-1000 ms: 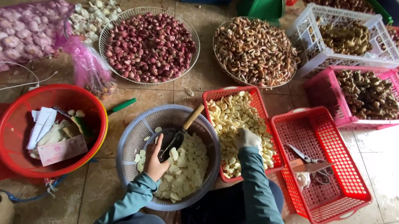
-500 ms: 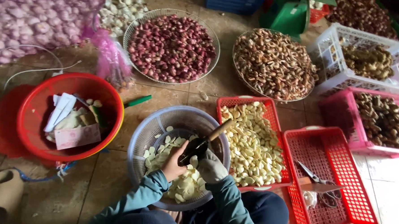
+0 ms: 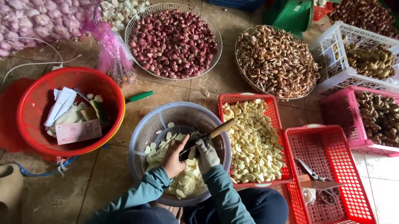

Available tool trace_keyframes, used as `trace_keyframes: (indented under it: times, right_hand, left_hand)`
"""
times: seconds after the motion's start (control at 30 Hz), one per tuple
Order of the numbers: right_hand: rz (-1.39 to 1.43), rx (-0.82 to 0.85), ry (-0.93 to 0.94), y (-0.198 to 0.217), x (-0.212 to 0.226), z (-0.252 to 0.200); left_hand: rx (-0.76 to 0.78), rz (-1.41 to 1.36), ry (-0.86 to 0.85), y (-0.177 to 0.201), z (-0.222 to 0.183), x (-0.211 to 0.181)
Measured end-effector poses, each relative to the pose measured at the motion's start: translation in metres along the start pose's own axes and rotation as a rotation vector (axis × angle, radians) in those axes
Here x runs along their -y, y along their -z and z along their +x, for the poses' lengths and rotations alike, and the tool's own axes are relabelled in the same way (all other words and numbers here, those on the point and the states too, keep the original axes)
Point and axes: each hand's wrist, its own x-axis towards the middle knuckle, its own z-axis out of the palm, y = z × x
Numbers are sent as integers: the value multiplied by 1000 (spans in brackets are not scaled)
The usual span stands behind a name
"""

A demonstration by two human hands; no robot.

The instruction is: Slicing garlic cloves using a handheld manual slicer into a plastic bowl while sitting on the floor.

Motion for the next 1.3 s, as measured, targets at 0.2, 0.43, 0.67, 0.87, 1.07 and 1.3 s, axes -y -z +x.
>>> trace_keyframes:
  times: [0.2,0.43,0.67,0.87,1.07,1.3]
  right_hand:
    - [-1786,592,750,-4,35,-4]
    - [-453,-121,-98,-60,62,-36]
    - [-411,-71,-135,-31,43,-15]
    - [-17,-92,-152,-56,63,-27]
    - [-919,-96,62,-26,32,-31]
    - [-2416,-480,1176,76,88,46]
  left_hand:
    - [-49,-24,20,-2,2,5]
    - [-75,-61,32,2,3,0]
    - [-79,-23,20,3,1,4]
    - [-99,0,-21,1,3,5]
    - [-122,49,-33,-2,3,12]
    - [-155,19,-33,23,1,-2]
